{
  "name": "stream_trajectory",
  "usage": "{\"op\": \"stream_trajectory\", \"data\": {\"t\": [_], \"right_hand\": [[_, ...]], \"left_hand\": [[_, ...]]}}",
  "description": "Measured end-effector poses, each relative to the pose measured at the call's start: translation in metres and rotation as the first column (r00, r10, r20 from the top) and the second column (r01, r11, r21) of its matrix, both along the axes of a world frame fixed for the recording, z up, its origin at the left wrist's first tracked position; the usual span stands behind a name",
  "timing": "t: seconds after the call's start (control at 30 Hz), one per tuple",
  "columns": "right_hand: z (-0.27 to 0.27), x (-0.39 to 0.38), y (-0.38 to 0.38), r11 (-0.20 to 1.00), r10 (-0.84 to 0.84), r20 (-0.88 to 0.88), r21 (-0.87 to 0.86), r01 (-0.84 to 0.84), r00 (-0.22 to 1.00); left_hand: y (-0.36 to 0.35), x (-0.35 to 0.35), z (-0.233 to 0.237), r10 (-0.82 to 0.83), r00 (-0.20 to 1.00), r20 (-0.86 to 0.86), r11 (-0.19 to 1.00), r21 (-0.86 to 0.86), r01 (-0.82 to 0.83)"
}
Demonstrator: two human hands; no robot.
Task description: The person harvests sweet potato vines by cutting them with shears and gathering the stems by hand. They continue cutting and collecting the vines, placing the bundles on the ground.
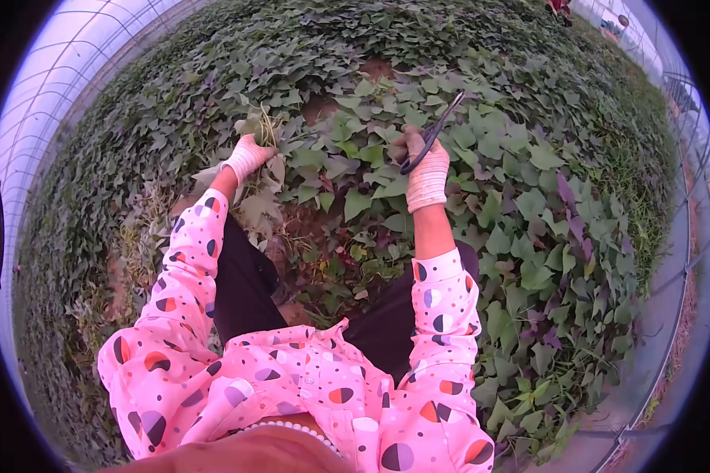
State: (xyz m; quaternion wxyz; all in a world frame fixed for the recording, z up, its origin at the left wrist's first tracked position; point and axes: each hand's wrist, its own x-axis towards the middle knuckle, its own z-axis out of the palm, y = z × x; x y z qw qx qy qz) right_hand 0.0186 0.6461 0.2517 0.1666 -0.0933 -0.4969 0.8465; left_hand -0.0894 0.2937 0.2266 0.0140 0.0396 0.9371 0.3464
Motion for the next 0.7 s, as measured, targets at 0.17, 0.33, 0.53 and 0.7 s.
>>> {"op": "stream_trajectory", "data": {"t": [0.17, 0.33, 0.53, 0.7], "right_hand": [[-0.004, 0.012, 0.016, 0.999, -0.037, 0.011, -0.018, 0.037, 0.999], [-0.016, 0.019, 0.026, 0.992, -0.058, -0.012, 0.116, 0.059, 0.998], [-0.025, 0.017, 0.026, 0.989, -0.057, 0.05, 0.142, 0.049, 0.997], [-0.055, 0.016, 0.025, 0.951, -0.041, 0.224, 0.307, -0.03, 0.974]], "left_hand": [[-0.008, -0.002, 0.01, -0.039, 0.997, -0.066, 0.996, -0.084, 0.033], [0.009, 0.006, 0.018, -0.084, 0.996, 0.006, 0.995, 0.056, 0.084], [0.048, 0.029, 0.042, -0.212, 0.974, 0.079, 0.977, -0.02, 0.214], [0.058, 0.016, 0.026, -0.216, 0.972, 0.094, 0.959, -0.166, 0.229]]}}
